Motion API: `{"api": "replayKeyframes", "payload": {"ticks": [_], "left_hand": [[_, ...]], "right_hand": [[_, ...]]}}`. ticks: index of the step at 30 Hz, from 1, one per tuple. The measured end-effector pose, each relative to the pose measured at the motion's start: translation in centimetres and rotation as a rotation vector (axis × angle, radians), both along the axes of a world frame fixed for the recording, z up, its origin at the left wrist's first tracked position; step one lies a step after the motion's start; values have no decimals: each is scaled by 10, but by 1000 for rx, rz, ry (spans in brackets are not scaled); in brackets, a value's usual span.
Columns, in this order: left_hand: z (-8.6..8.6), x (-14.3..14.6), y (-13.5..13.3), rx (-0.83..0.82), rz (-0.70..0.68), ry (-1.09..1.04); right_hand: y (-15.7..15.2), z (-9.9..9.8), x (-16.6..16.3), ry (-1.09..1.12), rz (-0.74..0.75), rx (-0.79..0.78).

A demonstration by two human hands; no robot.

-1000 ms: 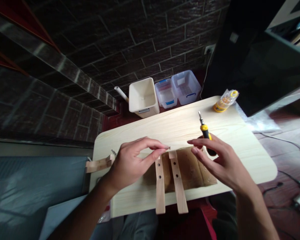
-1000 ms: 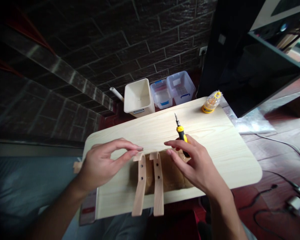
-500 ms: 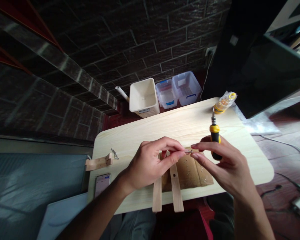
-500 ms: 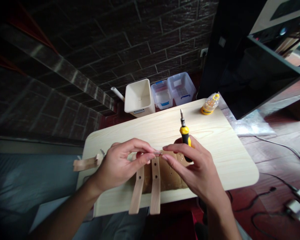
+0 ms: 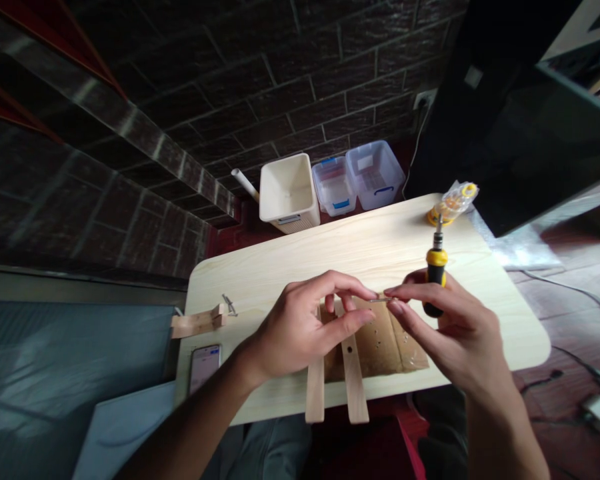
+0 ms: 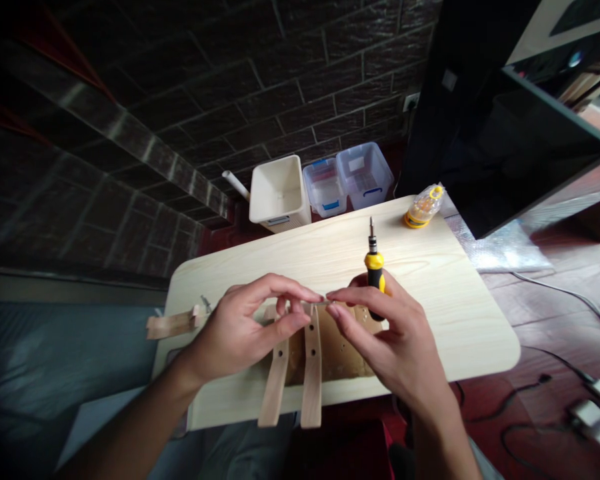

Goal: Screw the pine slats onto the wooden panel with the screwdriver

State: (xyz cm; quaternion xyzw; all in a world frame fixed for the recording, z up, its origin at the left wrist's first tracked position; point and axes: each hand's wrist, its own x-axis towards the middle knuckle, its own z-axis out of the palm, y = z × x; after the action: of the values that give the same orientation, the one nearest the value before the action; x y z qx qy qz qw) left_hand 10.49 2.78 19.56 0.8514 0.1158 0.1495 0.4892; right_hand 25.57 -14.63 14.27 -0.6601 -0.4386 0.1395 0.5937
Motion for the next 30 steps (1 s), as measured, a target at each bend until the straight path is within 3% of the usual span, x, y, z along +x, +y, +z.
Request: {"api": "replayKeyframes", "payload": {"ticks": [5, 9, 13, 22, 26, 30], "left_hand": [[2, -41, 3, 148, 114, -17], [-10, -77, -7, 204, 66, 100], [-25, -96, -17, 382, -14, 262], [-41, -87, -25, 679, -214, 356], [-44, -82, -23, 683, -215, 378], [-47, -88, -17, 615, -149, 355]], "right_hand": [[-2, -8, 7, -24, -170, -68], [-2, -12, 11, -7, -263, -100], [-1, -15, 13, -17, -288, -103], [7, -22, 10, -21, -284, -113], [7, -22, 11, -5, -211, -145], [4, -24, 12, 32, -38, -265]]}}
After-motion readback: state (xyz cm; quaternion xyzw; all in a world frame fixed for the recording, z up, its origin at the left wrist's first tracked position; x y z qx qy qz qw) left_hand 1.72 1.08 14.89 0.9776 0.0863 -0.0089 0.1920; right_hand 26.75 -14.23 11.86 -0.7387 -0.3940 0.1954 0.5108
